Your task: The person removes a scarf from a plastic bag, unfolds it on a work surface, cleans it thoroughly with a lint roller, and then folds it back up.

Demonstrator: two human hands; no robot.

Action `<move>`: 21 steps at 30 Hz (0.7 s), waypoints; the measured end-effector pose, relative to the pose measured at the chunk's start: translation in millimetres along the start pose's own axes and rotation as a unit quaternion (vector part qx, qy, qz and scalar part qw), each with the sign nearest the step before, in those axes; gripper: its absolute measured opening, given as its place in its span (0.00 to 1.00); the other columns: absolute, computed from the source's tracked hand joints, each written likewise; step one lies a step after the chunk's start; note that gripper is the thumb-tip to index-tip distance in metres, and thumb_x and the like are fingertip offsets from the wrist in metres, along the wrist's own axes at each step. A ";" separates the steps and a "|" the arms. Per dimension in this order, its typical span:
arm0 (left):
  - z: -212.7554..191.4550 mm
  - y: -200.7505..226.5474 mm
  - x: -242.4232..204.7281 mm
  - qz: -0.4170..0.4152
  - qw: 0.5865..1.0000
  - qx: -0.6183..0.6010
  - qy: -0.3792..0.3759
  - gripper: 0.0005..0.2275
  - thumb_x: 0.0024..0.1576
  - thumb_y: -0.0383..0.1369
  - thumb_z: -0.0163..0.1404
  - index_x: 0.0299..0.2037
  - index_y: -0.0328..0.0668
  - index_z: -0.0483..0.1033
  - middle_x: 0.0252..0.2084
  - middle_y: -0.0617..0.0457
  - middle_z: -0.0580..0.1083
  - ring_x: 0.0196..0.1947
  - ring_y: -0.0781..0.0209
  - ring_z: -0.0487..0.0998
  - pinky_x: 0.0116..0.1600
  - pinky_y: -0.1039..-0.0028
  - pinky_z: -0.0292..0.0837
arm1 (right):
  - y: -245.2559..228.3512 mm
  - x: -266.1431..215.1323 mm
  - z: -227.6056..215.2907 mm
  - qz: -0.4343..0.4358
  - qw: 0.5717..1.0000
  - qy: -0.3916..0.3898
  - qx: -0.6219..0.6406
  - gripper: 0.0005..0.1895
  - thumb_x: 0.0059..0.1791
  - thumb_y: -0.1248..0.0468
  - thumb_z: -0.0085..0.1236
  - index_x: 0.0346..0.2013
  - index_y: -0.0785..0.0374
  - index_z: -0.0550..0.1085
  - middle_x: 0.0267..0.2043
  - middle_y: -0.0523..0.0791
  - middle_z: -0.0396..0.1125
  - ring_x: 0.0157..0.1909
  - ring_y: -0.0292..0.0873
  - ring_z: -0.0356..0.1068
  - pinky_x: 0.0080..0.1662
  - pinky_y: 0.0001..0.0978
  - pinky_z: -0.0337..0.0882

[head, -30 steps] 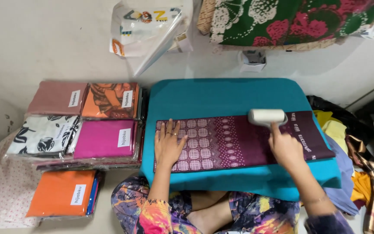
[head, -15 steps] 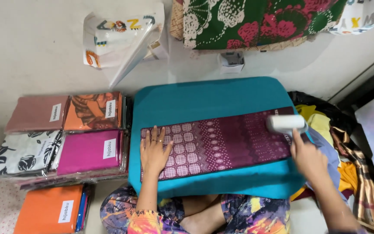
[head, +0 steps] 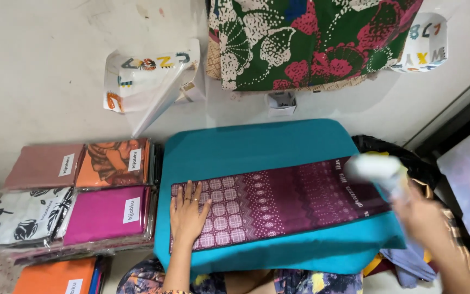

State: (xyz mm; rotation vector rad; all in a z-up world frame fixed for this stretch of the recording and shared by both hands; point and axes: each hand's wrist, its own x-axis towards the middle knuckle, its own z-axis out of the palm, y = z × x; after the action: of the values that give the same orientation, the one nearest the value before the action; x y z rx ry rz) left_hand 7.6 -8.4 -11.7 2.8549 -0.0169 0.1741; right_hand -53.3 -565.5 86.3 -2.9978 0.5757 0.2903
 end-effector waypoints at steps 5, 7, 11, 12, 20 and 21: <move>1.1 -1.1 -1.4 0.005 1.000 0.005 0.010 0.31 0.63 0.59 0.28 0.74 0.60 0.56 0.78 0.53 0.51 0.77 0.45 0.47 0.74 0.51 0.41 | 32.8 82.4 -105.3 -0.239 0.833 0.497 0.045 0.25 0.64 0.72 0.43 0.75 0.86 0.64 0.59 0.74 0.69 0.40 0.74 0.70 0.45 0.58 0.69; -0.3 -0.7 -1.5 0.004 1.000 0.007 0.007 0.31 0.63 0.59 0.27 0.74 0.60 0.56 0.78 0.53 0.51 0.77 0.44 0.47 0.74 0.51 0.41 | 20.7 118.9 -140.6 -0.231 0.838 0.494 0.034 0.20 0.65 0.71 0.46 0.71 0.82 0.64 0.49 0.72 0.69 0.38 0.75 0.69 0.41 0.60 0.67; 0.1 -1.2 -0.9 0.003 1.000 0.006 0.002 0.31 0.63 0.59 0.28 0.75 0.59 0.55 0.78 0.53 0.51 0.77 0.45 0.47 0.74 0.51 0.42 | -0.6 191.1 -162.4 -0.107 0.907 0.399 -0.081 0.21 0.67 0.52 0.38 0.68 0.62 0.66 0.45 0.64 0.77 0.37 0.74 0.77 0.31 0.67 0.74; -0.3 -1.4 -1.0 0.001 1.000 0.007 0.004 0.31 0.63 0.59 0.28 0.75 0.59 0.55 0.78 0.53 0.51 0.77 0.45 0.47 0.74 0.51 0.42 | -7.3 185.3 -158.2 -0.109 0.907 0.399 -0.079 0.21 0.67 0.52 0.38 0.68 0.62 0.66 0.45 0.64 0.77 0.37 0.74 0.77 0.31 0.67 0.74; -13.6 -9.9 26.9 -0.003 0.998 0.052 -0.020 0.24 0.67 0.46 0.33 0.73 0.56 0.59 0.73 0.50 0.61 0.66 0.45 0.62 0.53 0.53 0.67 | -8.1 168.5 -118.0 -0.158 0.917 0.351 0.104 0.34 0.61 0.57 0.50 0.80 0.63 0.55 0.51 0.75 0.66 0.49 0.83 0.66 0.45 0.72 0.66; -7.6 -17.8 34.0 -0.004 0.998 0.052 -0.021 0.24 0.67 0.46 0.33 0.73 0.56 0.59 0.73 0.50 0.61 0.66 0.45 0.62 0.53 0.53 0.67 | -10.2 164.1 -114.7 -0.158 0.918 0.350 0.103 0.34 0.61 0.57 0.50 0.80 0.63 0.55 0.51 0.75 0.66 0.49 0.83 0.66 0.45 0.72 0.66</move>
State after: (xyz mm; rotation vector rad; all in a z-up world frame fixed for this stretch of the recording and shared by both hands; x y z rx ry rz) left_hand 41.0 11.0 -5.3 2.9620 -0.0061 0.1171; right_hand 119.7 -627.6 166.4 -2.8492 0.1213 -0.8358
